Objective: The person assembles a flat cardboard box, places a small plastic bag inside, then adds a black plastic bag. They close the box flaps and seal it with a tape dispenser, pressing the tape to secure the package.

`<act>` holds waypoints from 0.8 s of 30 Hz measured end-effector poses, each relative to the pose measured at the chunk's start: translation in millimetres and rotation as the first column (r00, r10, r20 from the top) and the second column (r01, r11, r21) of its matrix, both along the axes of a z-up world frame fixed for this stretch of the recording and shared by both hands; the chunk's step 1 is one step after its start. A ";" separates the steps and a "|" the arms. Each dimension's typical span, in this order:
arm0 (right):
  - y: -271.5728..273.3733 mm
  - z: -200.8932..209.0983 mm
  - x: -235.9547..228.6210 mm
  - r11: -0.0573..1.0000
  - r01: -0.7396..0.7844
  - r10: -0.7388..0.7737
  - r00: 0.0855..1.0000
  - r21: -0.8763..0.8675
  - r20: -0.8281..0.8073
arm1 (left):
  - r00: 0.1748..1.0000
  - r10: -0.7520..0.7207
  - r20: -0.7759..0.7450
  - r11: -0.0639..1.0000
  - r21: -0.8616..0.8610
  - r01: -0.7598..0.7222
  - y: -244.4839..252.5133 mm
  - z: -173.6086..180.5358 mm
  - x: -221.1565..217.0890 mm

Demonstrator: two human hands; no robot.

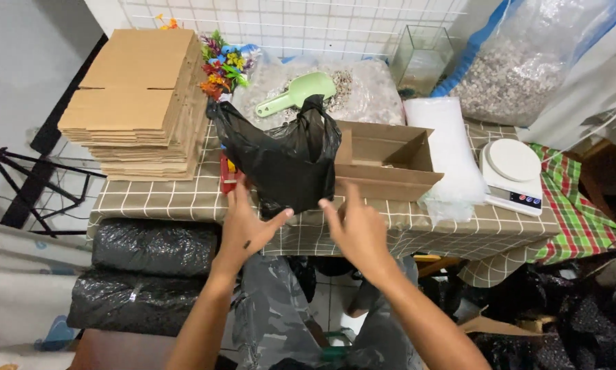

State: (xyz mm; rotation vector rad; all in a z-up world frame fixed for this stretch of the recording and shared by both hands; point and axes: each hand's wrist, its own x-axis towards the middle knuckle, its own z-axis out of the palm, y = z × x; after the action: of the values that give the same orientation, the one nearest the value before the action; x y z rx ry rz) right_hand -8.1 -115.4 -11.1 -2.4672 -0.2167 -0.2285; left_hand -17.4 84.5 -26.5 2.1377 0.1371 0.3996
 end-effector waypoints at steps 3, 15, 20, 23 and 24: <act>3.4 -25.2 14.9 0.991 -0.028 0.004 0.984 -0.131 -0.179 | 0.977 0.001 -0.212 1.000 0.016 0.003 2.1 -32.3 26.3; 12.6 -100.2 50.1 0.925 0.006 -0.054 0.992 0.379 0.115 | 0.977 0.140 -0.161 0.990 0.052 -0.133 -4.1 -83.0 62.7; 19.2 -129.8 54.6 0.630 -0.093 -0.061 0.984 0.771 0.169 | 0.994 0.097 -0.041 0.962 -0.252 -0.104 -17.1 -65.3 38.5; 16.4 -118.7 48.8 0.286 0.206 0.040 0.973 0.936 -0.227 | 0.995 0.089 0.045 0.932 -0.356 -0.067 -24.6 -60.8 30.1; 17.5 -99.4 40.4 0.239 0.230 0.067 0.965 0.943 -0.252 | 0.994 0.097 0.045 0.919 -0.387 -0.072 -26.7 -52.7 23.6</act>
State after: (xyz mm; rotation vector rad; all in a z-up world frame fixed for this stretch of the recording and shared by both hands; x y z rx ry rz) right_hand 32.3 -98.0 -110.6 -1.1615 0.1639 -0.0459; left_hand 6.2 57.8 -79.2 1.7322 0.2517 0.4501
